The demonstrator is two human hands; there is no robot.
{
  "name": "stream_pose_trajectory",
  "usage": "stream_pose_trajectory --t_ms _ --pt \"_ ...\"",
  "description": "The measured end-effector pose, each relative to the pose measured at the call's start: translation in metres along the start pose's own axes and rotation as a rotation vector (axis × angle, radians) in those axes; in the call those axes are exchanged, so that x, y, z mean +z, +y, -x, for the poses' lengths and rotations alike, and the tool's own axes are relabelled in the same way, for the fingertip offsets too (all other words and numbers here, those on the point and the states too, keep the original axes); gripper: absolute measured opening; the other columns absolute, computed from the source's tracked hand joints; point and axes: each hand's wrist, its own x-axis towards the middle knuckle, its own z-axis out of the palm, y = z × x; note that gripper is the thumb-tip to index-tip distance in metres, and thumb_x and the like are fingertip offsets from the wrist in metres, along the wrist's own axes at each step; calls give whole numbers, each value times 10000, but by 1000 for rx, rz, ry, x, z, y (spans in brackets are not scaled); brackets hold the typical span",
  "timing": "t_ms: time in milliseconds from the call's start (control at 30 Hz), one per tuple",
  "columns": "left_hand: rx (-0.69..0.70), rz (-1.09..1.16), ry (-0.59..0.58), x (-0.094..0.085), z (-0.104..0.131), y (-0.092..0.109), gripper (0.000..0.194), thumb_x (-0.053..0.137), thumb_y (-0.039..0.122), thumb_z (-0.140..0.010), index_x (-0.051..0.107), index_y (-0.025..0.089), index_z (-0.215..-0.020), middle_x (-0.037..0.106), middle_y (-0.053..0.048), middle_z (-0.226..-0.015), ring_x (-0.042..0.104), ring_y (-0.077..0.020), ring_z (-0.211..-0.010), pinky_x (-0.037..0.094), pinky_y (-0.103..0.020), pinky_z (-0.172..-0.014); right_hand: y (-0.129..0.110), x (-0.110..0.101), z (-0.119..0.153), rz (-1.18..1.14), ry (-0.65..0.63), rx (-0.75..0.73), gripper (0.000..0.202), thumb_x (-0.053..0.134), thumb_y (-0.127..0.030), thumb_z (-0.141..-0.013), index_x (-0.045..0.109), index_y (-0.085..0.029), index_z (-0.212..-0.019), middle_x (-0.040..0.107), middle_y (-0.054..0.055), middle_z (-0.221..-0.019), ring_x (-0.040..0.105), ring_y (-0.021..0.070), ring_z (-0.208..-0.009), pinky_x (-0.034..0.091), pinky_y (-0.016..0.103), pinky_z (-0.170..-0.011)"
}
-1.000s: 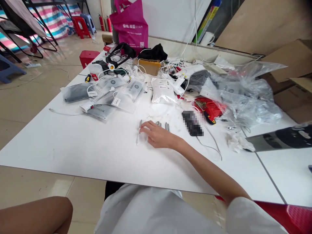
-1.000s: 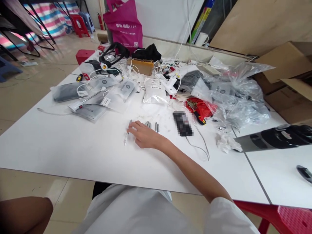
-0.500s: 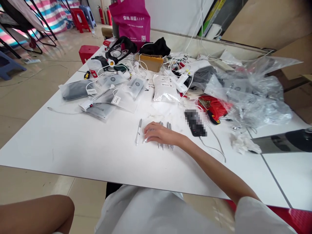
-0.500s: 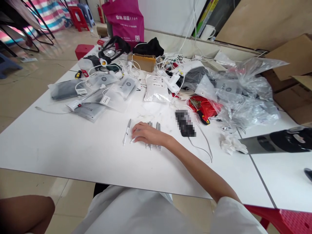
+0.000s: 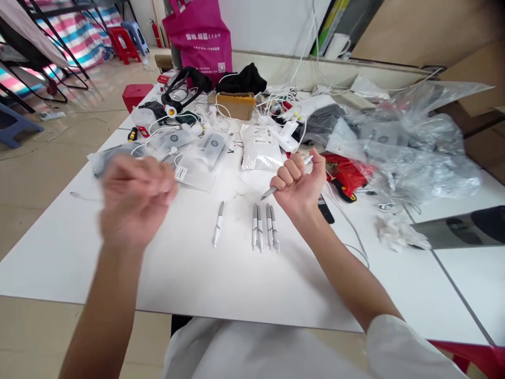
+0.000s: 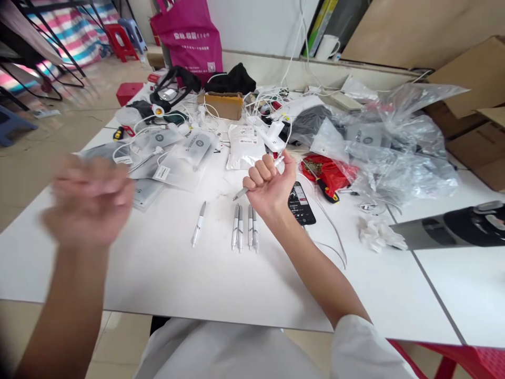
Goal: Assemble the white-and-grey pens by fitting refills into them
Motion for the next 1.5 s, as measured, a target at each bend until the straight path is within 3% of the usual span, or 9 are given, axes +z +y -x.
stream_pose_trajectory --t_ms 167,267,567,700,800,867,1000,1200,1500 --pt "-306 -83 124 -8 5 -94 310 1021 309 -694 789 192 -864 742 -14 -849 649 -115 -785 531 -235 -708 -16 -24 -7 -205 -29 -17 507 491 -333 -1065 133 -277 -712 103 -114 -542 42 98 -463 155 242 -394" --pt "-405 -221 121 -18 17 -120 312 981 335 -720 813 174 -927 768 -53 -892 655 -146 -776 525 -291 -730 -19 -28 -10 -272 -88 -8 516 543 -337 -1054 149 -282 -726 111 -121 -547 70 94 -456 158 232 -392" --pt "-342 -691 -115 -25 32 -119 272 795 463 -943 801 213 -1049 792 -75 -1039 702 -217 -945 535 -350 -871 -18 -20 -5 75 -163 -30 528 548 -446 -1037 182 -277 -695 102 -111 -566 50 109 -491 205 247 -403" --pt "-164 -976 -296 -20 36 -121 224 684 431 -1021 767 238 -1100 771 -61 -1100 662 -213 -957 512 -352 -881 15 -7 8 749 -497 -177 560 275 -669 -1085 278 -272 -689 216 -73 -612 210 147 -549 314 298 -549" --pt "-118 -1035 -362 -21 37 -123 217 624 395 -1049 733 243 -1158 749 -67 -1145 663 -222 -995 501 -347 -837 53 -10 23 966 -712 -147 390 615 -489 -1003 504 -237 -727 514 -10 -724 457 180 -735 397 367 -767" --pt "-118 -1046 -367 -23 37 -124 230 597 389 -1064 716 241 -1194 738 -70 -1179 669 -225 -1029 497 -352 -846 78 -21 32 1360 -1036 -271 285 619 -389 -954 481 -236 -758 554 2 -779 498 214 -851 388 425 -902" --pt "-117 -1068 -364 -27 36 -127 255 584 408 -1080 703 232 -1221 723 -76 -1202 669 -223 -1048 498 -361 -879 108 -46 40 1744 -1255 -307 196 620 -374 -919 518 -236 -822 611 47 -874 500 260 -961 417 451 -965" --pt "-56 -1109 -424 -30 38 -130 239 558 382 -1095 687 229 -1226 701 -77 -1190 661 -233 -1077 540 -406 -980 69 -33 30 1800 -1173 -295 155 603 -146 -949 647 -164 -1097 658 101 -1146 553 247 -1084 448 404 -1033" --pt "161 -1117 -533 -23 45 -132 197 520 283 -1127 681 237 -1232 719 -75 -1143 661 -229 -1098 531 -415 -1021 13 -55 55 1777 -1213 187 157 703 -229 -1041 752 -207 -1189 696 79 -1171 586 261 -1154 450 380 -1003"
